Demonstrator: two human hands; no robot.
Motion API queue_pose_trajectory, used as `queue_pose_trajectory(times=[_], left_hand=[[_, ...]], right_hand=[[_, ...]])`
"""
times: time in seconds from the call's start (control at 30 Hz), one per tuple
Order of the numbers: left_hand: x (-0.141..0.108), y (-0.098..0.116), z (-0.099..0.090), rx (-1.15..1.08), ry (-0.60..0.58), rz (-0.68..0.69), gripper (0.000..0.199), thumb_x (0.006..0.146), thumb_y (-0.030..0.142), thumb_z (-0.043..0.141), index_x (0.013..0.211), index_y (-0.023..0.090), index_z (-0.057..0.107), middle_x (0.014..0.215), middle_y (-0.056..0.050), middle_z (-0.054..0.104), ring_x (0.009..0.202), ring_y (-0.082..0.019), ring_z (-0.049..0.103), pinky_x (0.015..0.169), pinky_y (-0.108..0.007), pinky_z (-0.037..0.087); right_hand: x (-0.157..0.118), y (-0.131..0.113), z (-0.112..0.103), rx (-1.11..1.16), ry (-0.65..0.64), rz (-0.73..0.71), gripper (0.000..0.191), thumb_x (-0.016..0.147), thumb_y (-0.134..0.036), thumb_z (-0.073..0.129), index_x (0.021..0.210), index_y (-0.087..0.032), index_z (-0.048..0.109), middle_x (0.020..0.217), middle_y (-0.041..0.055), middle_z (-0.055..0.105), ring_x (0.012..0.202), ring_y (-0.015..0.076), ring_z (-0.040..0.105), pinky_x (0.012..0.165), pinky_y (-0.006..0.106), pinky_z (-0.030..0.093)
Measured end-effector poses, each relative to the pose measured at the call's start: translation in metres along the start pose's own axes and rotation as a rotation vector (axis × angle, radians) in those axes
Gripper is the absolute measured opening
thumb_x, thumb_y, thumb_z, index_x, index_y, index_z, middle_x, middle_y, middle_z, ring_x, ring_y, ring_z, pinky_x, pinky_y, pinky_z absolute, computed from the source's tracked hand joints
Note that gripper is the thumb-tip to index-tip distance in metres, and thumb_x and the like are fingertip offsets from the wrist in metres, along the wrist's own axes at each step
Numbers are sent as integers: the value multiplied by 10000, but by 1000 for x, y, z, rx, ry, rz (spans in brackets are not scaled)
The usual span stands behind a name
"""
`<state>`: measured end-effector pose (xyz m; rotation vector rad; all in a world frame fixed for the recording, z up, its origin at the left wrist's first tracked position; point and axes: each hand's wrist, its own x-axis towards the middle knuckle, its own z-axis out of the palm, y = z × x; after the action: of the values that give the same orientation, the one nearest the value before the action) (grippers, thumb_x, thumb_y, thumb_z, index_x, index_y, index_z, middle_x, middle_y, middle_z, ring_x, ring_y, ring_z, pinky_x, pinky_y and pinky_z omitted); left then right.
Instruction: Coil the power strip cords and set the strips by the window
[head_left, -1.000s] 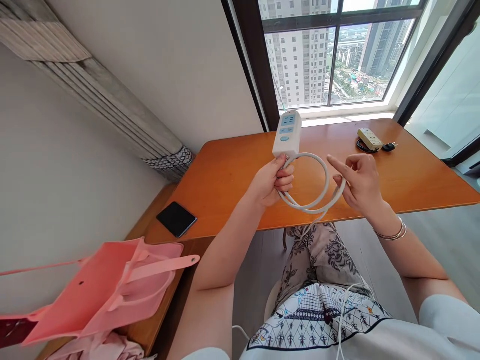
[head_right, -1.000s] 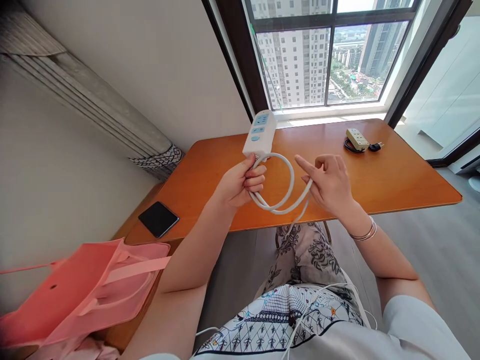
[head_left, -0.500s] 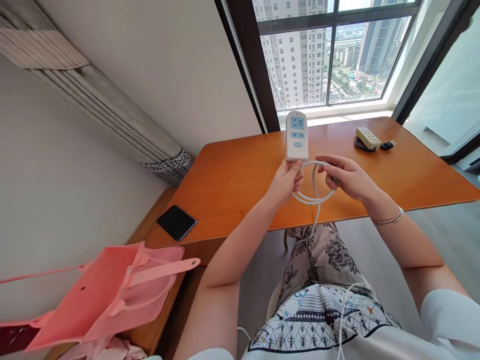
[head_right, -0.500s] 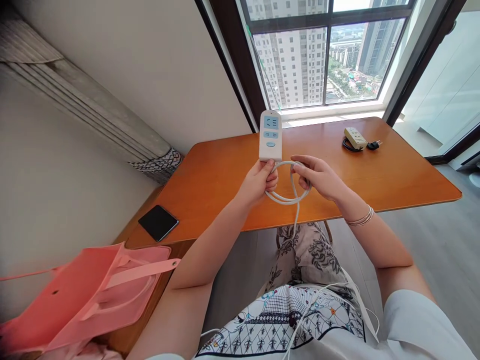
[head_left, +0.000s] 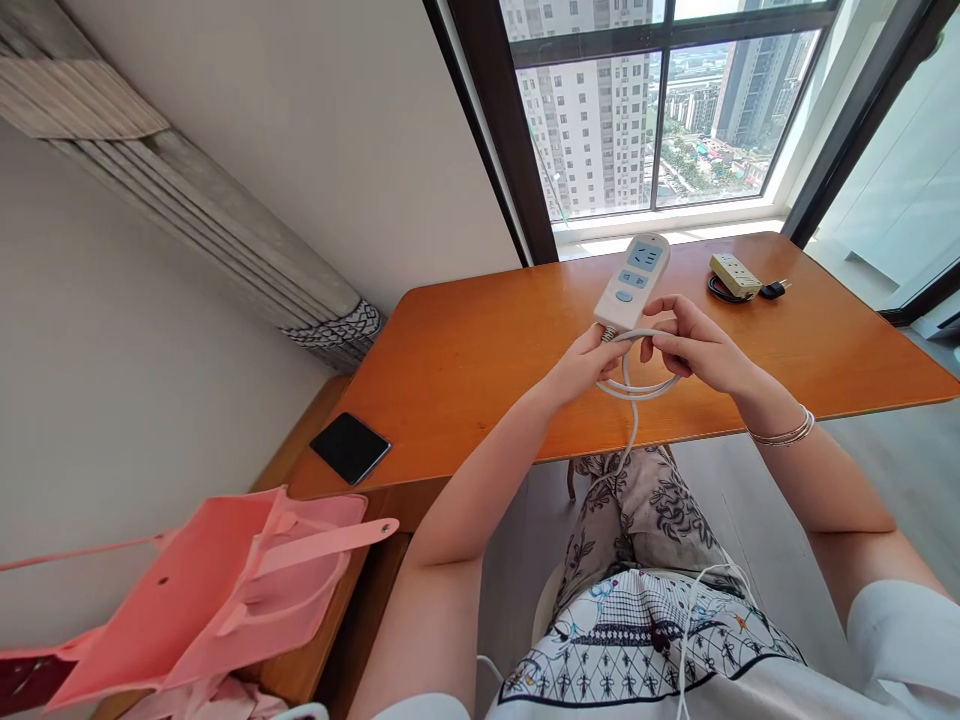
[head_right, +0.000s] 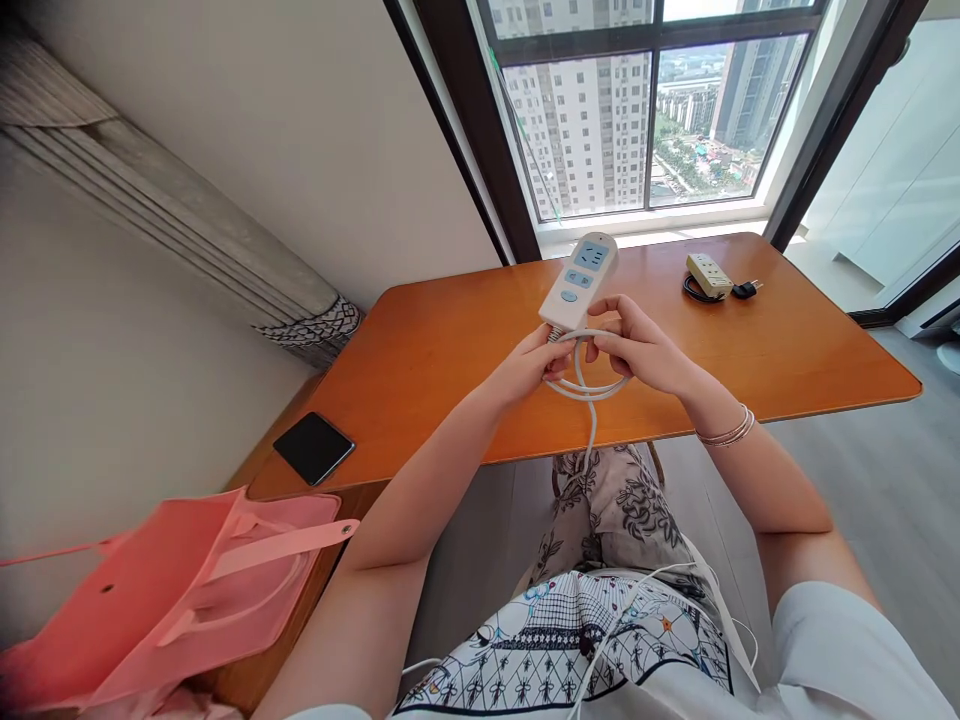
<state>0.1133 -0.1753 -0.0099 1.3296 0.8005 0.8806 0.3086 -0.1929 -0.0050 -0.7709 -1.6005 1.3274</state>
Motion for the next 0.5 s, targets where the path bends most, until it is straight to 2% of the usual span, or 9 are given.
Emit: queue_pose_trajectory(times=[0.07,0.17,0.27,0.33,0.4,0.5], left_hand=[[1,2,-2,-28,-45,-26,251,826,394,664,857,162,574,700,23,502,509,-59,315,451,-204,211],[2,3,-3,-5,-88,-27,421,853,554,642,790,139,612,743,-27,576,507,-59,311,440,-222,202],[4,-1,-1,80,-35,45,507,852,634,644,740,140,626,703,-26,580,550,-82,402,496,-240,316],[5,-7,1,119,30,143,524,858,654,634,723,148,619,718,-34,604,661,-117,519,618,-255,421],[6,-13,3,112,63,202,530,851,674,632,748,154,607,764,-43,639,732,-135,582,693,-266,462],[7,-18,6,57,52,186,570,811,735,628,800,169,566,702,-10,618,557,-94,519,553,-249,423]], right_hand=[[1,3,-2,27,-12,-2,370,885,-380,688,1128,-222,458,775,-34,684,443,51,381,421,221,254],[1,7,-2,71,-27,-12,387,882,-387,692,1148,-220,466,783,-29,687,446,51,372,423,227,236],[0,9,0,99,-30,-12,385,885,-385,691,1156,-216,477,778,-29,681,450,50,371,425,230,224],[0,9,1,110,-27,-9,375,890,-383,686,1154,-213,482,791,-21,687,453,49,373,427,232,220],[0,7,1,126,-25,-5,376,888,-374,688,1156,-210,482,790,-18,689,452,49,373,428,235,216],[2,4,-1,150,-22,19,396,876,-353,696,1171,-205,477,776,-19,688,441,46,364,424,237,199]])
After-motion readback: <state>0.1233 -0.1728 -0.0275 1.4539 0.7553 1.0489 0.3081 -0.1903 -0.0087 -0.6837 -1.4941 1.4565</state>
